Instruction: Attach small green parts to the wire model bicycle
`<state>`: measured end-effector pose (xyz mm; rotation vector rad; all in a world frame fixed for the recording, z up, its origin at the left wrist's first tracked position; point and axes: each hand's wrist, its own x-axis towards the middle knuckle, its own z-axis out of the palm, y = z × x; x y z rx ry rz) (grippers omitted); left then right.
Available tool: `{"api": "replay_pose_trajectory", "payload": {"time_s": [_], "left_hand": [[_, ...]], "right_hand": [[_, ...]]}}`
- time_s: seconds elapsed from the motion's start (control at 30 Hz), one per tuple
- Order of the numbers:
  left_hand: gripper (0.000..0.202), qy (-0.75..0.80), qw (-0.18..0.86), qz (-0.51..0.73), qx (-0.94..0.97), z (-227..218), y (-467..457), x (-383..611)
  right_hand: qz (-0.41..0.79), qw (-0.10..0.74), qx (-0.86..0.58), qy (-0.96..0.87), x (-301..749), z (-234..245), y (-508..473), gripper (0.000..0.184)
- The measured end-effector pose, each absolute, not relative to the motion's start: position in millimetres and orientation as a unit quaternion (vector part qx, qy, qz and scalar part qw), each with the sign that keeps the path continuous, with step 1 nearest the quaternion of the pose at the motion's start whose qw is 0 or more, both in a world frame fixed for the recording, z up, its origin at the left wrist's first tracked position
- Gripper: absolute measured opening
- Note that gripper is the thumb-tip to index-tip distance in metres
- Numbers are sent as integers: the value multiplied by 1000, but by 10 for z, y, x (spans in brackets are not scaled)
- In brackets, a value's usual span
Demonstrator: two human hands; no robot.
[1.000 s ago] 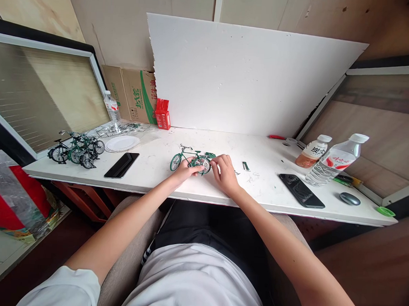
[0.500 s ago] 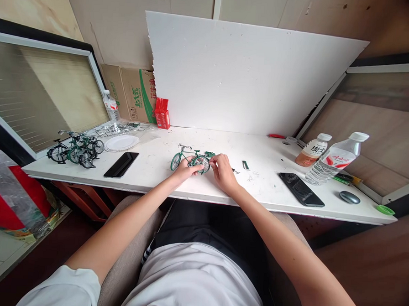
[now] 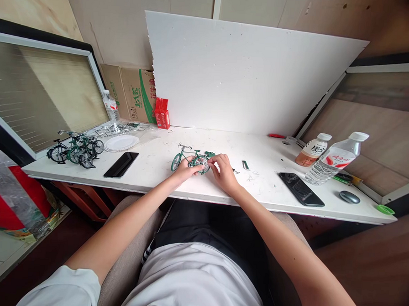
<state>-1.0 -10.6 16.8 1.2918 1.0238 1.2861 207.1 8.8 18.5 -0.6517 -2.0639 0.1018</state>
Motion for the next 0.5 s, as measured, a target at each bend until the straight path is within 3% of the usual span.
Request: {"api": "replay_pose_trajectory", "payload": {"time_s": [0.5], "left_hand": [[45, 419, 467, 521, 579, 178, -133, 20]], "right_hand": [[56, 479, -262, -836, 2067, 193, 77, 13]]}}
